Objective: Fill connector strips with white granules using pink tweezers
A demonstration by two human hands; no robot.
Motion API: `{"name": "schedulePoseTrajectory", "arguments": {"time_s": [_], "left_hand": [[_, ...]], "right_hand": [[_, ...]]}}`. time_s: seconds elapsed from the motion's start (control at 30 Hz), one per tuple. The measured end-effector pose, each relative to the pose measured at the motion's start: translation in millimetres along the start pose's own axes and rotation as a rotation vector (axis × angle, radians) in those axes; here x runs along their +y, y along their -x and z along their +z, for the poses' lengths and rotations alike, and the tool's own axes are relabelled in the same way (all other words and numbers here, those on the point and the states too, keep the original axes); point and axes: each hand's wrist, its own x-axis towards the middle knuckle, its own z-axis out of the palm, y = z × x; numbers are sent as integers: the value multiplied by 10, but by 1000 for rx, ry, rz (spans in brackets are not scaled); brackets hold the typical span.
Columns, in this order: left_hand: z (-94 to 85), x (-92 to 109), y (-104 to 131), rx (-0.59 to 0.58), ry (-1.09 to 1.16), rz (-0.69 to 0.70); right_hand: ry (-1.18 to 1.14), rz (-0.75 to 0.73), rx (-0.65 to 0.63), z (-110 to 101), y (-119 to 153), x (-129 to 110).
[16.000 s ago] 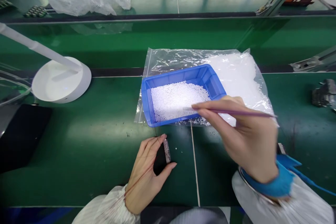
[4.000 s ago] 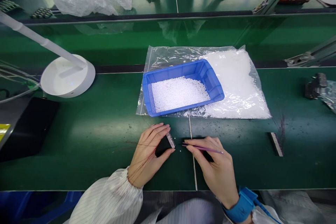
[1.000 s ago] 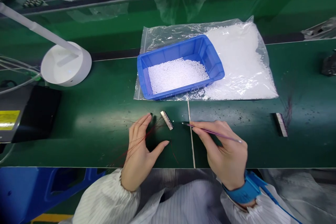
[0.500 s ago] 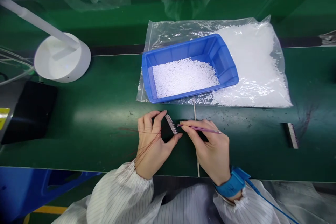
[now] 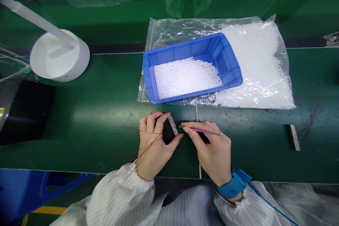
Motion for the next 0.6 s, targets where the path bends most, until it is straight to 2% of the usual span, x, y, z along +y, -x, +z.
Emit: {"name": "schedulePoseTrajectory", "arguments": {"time_s": [0.43,0.6], "left_hand": [[-11,-15,7,2,12,20],[-1,-20,-1,-2,11,16]], "right_hand": [[-11,-49,9,9,13,6],[1,-33,37,-50,35,25]]}}
